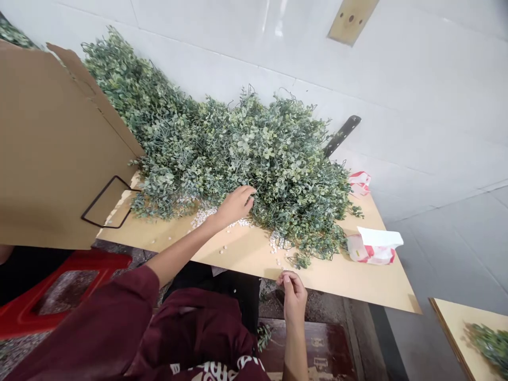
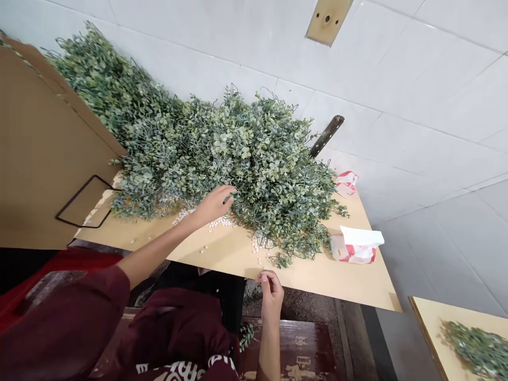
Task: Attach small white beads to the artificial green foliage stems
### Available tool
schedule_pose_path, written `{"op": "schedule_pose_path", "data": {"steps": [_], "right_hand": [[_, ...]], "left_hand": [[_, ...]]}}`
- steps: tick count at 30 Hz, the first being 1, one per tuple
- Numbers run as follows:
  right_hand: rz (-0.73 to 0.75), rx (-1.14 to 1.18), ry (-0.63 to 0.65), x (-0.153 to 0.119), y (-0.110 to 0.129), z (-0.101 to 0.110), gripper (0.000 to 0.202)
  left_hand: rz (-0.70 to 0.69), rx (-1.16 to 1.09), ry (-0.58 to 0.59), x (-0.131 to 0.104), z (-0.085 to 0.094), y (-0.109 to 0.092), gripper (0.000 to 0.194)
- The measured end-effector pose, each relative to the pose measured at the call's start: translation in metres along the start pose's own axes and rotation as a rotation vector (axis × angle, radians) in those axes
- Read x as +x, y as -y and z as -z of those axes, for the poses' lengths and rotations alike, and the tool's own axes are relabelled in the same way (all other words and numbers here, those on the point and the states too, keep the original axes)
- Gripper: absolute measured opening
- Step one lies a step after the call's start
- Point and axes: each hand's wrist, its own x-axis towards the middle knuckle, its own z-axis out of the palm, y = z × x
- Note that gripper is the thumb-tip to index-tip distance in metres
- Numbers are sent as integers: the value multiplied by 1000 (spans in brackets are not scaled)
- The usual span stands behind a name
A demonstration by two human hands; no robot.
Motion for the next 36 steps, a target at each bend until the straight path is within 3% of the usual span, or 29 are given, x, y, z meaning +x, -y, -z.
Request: {"op": "schedule_pose_path", "data": {"steps": [3, 7, 10, 13, 15, 18, 20, 23, 25, 27, 29, 31, 33, 36], "right_hand": [[11, -52, 54, -3, 2, -1, 18], [20, -76, 82, -8, 3, 2, 18], [7, -68, 87, -13, 6, 5, 18], [13, -29, 90, -16, 14, 6, 18], [36, -9, 116, -15, 23, 3, 18], [71, 18, 223, -9, 36, -12, 17], [75, 63, 305, -5, 46, -30, 15], [52, 175, 436, 0, 59, -67, 26], [24, 246, 505, 2, 64, -89, 48], [-3, 243, 494, 2, 66, -103, 55], [-21, 172, 452, 2, 64, -108, 45], [-24, 65, 447, 2, 63, -107, 32], [-2, -49, 490, 3, 62, -103, 25], [41, -155, 552, 5, 64, -101, 25]], "left_hand": [[50, 277, 36, 34, -9, 8, 29], [83, 379, 79, 43, -19, 13, 15], [21, 259, 48, 37, -7, 16, 9], [-59, 51, 23, 26, 20, 15, 14], [-55, -98, -5, 15, 39, 10, 14], [14, -333, -148, -10, 58, -1, 18], [52, -566, -205, -31, 59, -9, 23], [133, -830, -185, -71, 42, -20, 27], [181, -974, -164, -100, 25, -28, 26], [236, -1076, -133, -126, 9, -33, 28], [263, -1106, -114, -148, 1, -35, 28], [239, -1072, -5, -162, 0, -32, 26], [240, -1022, 132, -170, 3, -27, 28], [376, -999, 252, -173, 6, -18, 32]]}}
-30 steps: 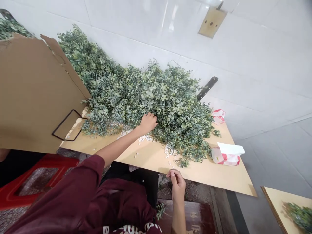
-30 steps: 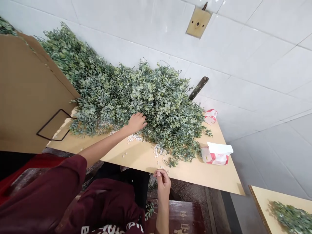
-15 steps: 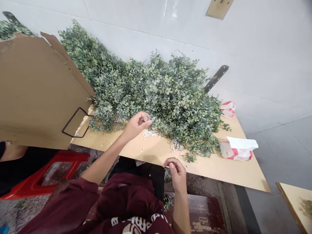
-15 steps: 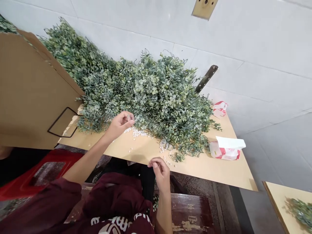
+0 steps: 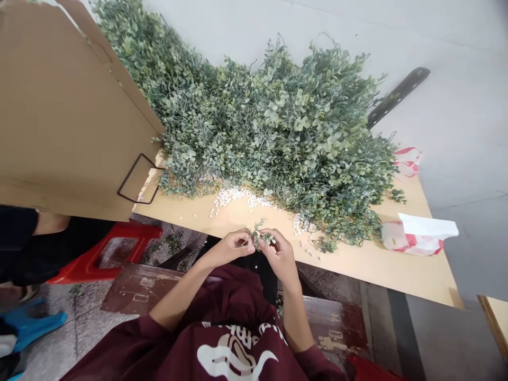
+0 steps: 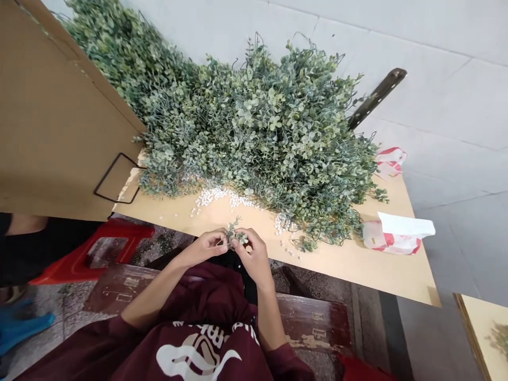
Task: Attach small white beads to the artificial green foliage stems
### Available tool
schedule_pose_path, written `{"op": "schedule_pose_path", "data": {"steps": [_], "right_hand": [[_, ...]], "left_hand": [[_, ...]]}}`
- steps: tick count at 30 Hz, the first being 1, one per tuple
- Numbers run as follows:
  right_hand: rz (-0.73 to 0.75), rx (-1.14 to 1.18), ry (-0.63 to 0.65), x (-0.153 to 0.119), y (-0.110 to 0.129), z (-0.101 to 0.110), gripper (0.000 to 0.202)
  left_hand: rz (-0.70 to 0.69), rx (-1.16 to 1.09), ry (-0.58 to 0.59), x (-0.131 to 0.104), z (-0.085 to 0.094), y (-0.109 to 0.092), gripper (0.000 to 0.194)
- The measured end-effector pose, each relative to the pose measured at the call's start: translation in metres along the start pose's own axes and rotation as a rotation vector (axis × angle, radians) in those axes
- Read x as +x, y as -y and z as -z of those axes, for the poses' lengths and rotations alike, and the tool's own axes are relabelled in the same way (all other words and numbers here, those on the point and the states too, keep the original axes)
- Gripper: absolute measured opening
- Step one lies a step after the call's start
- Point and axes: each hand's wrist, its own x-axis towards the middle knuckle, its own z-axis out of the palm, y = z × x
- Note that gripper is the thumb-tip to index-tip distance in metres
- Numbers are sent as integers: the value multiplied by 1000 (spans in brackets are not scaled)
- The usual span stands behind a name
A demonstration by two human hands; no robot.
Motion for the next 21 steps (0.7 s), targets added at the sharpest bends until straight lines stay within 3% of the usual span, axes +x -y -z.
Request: {"op": "schedule_pose_path", "data": {"steps": [3, 6, 9, 14, 16, 21], "right_hand": [[-32, 44, 51, 5, 1, 0, 36], [-74, 92, 114, 9, -1, -2, 33], [-94, 53, 110, 9, -4, -5, 22], [-112, 14, 63, 9, -9, -15, 21], [-108, -30, 61, 11, -10, -19, 21], [-72, -164, 92, 21, -8, -22, 25]], "left_hand": [[126, -78, -46, 2, 3, 4, 37], [148, -208, -136, 4, 4, 7, 39], [101, -359, -281, 7, 5, 9, 38], [-61, -497, -598, 14, 13, 10, 31], [-82, -587, -596, 15, 16, 7, 28], [-85, -749, -434, 18, 28, 0, 30]]}}
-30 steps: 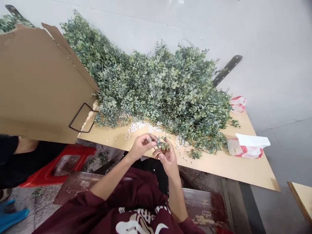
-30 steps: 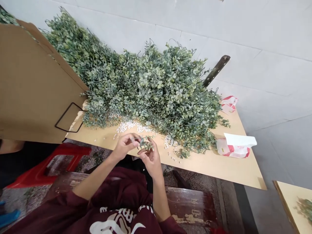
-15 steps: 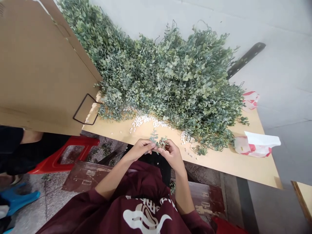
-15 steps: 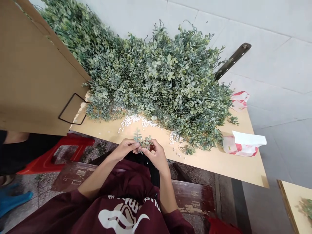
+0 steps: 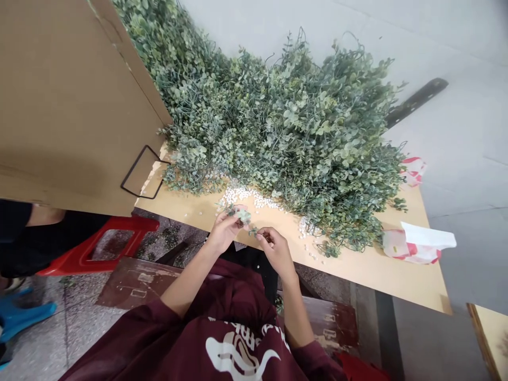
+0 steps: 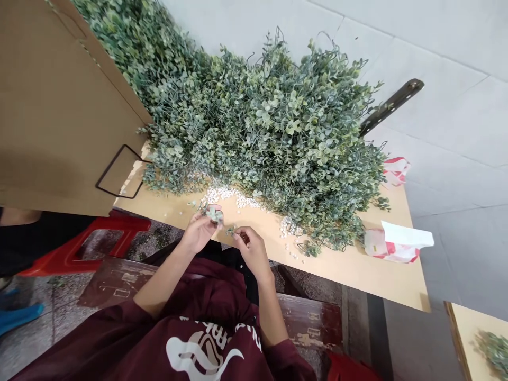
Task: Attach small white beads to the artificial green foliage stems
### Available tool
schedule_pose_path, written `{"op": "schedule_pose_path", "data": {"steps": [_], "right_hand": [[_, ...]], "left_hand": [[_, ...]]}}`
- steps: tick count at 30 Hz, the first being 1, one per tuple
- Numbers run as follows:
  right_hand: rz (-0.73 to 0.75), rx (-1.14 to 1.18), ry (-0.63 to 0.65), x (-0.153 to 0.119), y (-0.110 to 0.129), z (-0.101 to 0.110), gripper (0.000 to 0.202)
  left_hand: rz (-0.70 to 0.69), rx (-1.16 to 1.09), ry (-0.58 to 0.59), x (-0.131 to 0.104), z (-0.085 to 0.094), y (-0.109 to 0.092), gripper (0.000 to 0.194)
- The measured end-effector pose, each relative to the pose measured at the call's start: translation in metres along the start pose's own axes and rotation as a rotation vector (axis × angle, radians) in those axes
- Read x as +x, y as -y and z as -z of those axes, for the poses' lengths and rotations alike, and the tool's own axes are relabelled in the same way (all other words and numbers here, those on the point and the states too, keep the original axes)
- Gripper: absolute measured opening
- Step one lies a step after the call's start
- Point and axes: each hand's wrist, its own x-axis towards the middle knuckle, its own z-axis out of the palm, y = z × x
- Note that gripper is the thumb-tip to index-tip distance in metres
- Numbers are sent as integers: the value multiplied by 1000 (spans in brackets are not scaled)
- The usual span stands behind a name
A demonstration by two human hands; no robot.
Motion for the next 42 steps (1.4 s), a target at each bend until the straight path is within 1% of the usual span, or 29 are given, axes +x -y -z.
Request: {"op": "schedule_pose_path", "data": {"steps": [3, 5, 7, 10, 12, 15, 17, 19, 22, 24, 26, 28, 30, 31, 33, 36, 38, 40, 42], "right_hand": [[9, -14, -5, 12, -2, 1, 31], [-20, 0, -39, 24, -6, 0, 36], [-47, -21, -63, 38, -9, -1, 37], [-18, -172, -38, 57, -10, -5, 30], [24, -304, -12, 67, -8, -8, 25], [70, -452, 29, 76, -5, -11, 18], [77, -505, 54, 79, -3, -12, 16], [64, -535, 65, 81, -3, -11, 15], [75, -529, 85, 81, -4, -8, 14], [85, -464, 113, 79, -7, -4, 16], [48, -372, 126, 77, -10, 0, 18], [-25, -280, 114, 75, -12, 3, 20], [-70, -226, 99, 74, -14, 3, 22], [-66, -221, 96, 74, -14, 3, 22], [-19, -258, 99, 76, -14, 2, 22], [49, -354, 88, 79, -12, -1, 24], [64, -400, 43, 80, -12, -3, 28], [77, -423, -16, 81, -12, -5, 32], [91, -440, -44, 83, -12, -6, 34]], "left_hand": [[-68, 21, -19, 10, 5, -1, 27], [-136, 94, -66, 18, 10, 4, 28], [-192, 205, -98, 24, 16, 11, 33], [-276, 372, -77, 27, 24, 22, 42], [-322, 493, -83, 26, 28, 25, 44], [-361, 702, -118, 24, 28, 21, 46], [-394, 812, -93, 24, 27, 15, 44], [-439, 874, -58, 25, 25, 10, 39], [-460, 860, -39, 27, 27, 3, 35], [-455, 854, -29, 27, 31, 0, 36], [-479, 907, -24, 26, 34, -4, 37], [-520, 974, -33, 24, 36, -7, 37], [-545, 996, -66, 22, 34, -10, 38], [-553, 994, -85, 21, 32, -11, 39], [-567, 990, -105, 19, 29, -11, 42], [-624, 992, -84, 18, 25, -10, 46], [-651, 975, -71, 17, 25, -8, 46], [-641, 960, -71, 16, 26, -4, 44], [-625, 970, -74, 16, 26, 1, 41]]}}
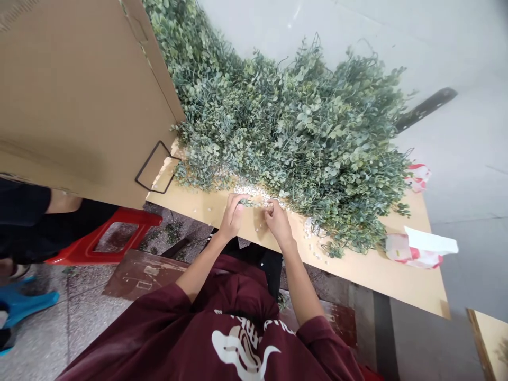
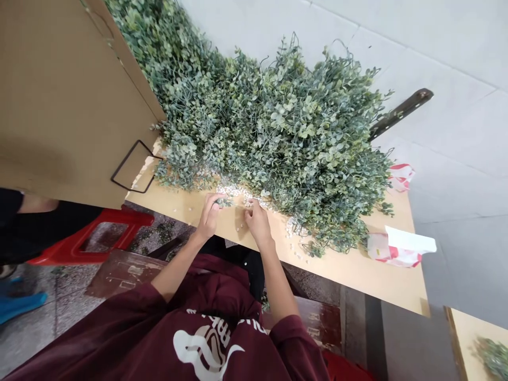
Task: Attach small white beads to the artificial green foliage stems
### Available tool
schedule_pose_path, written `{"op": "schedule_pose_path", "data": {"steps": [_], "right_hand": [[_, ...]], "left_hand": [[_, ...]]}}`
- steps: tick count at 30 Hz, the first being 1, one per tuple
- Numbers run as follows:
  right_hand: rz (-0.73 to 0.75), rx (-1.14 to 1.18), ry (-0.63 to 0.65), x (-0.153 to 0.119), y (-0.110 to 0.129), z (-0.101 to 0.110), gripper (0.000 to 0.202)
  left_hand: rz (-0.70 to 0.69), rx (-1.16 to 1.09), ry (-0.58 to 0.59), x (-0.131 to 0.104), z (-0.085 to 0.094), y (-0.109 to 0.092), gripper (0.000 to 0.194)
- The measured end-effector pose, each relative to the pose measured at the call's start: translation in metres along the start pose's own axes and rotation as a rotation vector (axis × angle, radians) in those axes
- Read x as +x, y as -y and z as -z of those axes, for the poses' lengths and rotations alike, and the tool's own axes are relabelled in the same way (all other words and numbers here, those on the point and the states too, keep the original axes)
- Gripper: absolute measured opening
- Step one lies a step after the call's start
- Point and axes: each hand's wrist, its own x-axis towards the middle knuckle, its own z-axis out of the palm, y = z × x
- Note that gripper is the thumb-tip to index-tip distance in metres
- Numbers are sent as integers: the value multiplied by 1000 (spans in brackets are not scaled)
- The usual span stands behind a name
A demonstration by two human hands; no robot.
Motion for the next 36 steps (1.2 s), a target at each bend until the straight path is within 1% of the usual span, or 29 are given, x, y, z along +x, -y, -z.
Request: {"op": "schedule_pose_path", "data": {"steps": [4, 7, 10, 13, 16, 19, 22, 25, 27, 28, 31, 33, 36], "right_hand": [[38, -77, 27, 7, 0, -2, 25], [54, -107, 44, 11, 0, -2, 20], [29, -96, 15, 9, -2, 0, 16], [-18, -56, -38, 4, -7, 2, 15], [3, -42, -41, 1, -10, 4, 19], [62, -96, 2, 2, -8, 4, 27], [83, -141, 28, 6, -6, 3, 18], [70, -120, 17, 9, -7, 5, 13], [34, -25, 19, 8, -10, 7, 12], [1, 58, 24, 6, -12, 8, 14], [-128, 412, 17, 0, -19, 11, 24], [-187, 638, -4, -5, -22, 11, 31], [-220, 850, -52, -11, -26, 7, 33]], "left_hand": [[-4, 2, 40, -7, -10, 9, 30], [53, -40, 102, -11, -15, 16, 27], [147, -44, 190, -13, -16, 18, 28], [185, -17, 274, -11, -15, 15, 28], [160, 26, 324, -9, -16, 11, 27], [98, 45, 333, -7, -16, 9, 24], [76, 59, 330, -6, -16, 9, 23], [67, 68, 353, -5, -16, 9, 21], [62, 72, 368, -5, -16, 9, 20], [69, 78, 370, -5, -16, 9, 20], [144, 106, 358, -7, -16, 10, 21], [199, 107, 347, -9, -15, 11, 23], [212, 76, 343, -10, -15, 12, 28]]}}
